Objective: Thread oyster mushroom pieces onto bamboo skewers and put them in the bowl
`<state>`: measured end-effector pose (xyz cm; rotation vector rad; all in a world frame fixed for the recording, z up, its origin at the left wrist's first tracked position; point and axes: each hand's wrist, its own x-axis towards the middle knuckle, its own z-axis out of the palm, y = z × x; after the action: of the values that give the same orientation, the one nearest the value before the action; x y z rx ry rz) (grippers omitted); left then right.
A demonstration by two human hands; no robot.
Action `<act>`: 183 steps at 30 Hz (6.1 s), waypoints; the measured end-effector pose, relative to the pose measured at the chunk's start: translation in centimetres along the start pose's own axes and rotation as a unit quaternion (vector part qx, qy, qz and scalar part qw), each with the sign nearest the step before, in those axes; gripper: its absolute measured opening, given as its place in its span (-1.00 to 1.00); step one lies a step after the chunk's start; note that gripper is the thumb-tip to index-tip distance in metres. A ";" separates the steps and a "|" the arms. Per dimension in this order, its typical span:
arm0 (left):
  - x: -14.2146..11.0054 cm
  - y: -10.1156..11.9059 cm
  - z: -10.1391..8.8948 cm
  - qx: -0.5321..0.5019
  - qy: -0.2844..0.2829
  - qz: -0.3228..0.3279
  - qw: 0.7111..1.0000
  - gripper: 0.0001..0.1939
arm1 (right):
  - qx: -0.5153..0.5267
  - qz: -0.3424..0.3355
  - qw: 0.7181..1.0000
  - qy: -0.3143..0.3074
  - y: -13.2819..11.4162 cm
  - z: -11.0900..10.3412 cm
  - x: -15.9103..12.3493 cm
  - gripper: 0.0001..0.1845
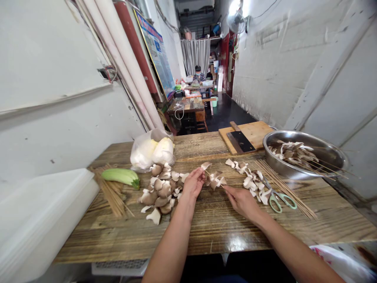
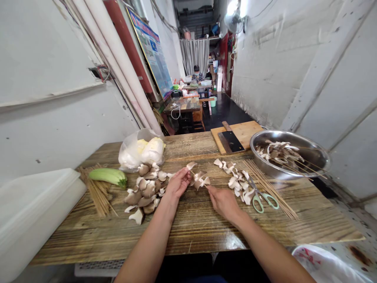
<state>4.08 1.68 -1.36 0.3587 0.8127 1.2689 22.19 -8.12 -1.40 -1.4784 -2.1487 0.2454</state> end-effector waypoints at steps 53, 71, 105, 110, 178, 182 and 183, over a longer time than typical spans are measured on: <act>-1.2 -0.5 0.9 0.138 -0.028 0.082 0.987 -0.75 | 0.034 -0.029 0.996 0.077 0.0 1.2 0.0 -0.67; -1.3 -0.5 0.4 0.143 -0.065 0.015 0.987 -0.73 | 0.008 -0.054 0.996 0.076 0.1 1.4 -0.1 -0.66; 3.9 -5.7 9.9 0.569 -0.220 0.238 0.756 -0.83 | 0.092 0.102 0.909 0.393 1.1 -3.4 0.3 -0.65; 4.0 -5.9 9.9 0.557 -0.195 0.211 0.779 -0.79 | 0.082 0.094 0.912 0.391 1.0 -3.2 0.3 -0.67; -0.7 -2.2 2.8 0.081 0.042 0.126 0.988 -0.73 | -0.016 -0.007 0.999 0.052 0.3 1.3 0.1 -0.64; -1.2 -1.7 3.1 0.066 0.006 0.092 0.994 -0.75 | -0.007 -0.008 0.998 0.063 0.3 1.1 0.2 -0.64; -1.2 -1.5 3.1 0.060 -0.002 0.082 0.995 -0.75 | -0.005 -0.009 0.998 0.068 0.3 1.2 0.2 -0.65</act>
<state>7.20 0.70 0.16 0.5343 0.8723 1.3738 21.76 -7.68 -2.44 -1.4386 -2.0569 0.1247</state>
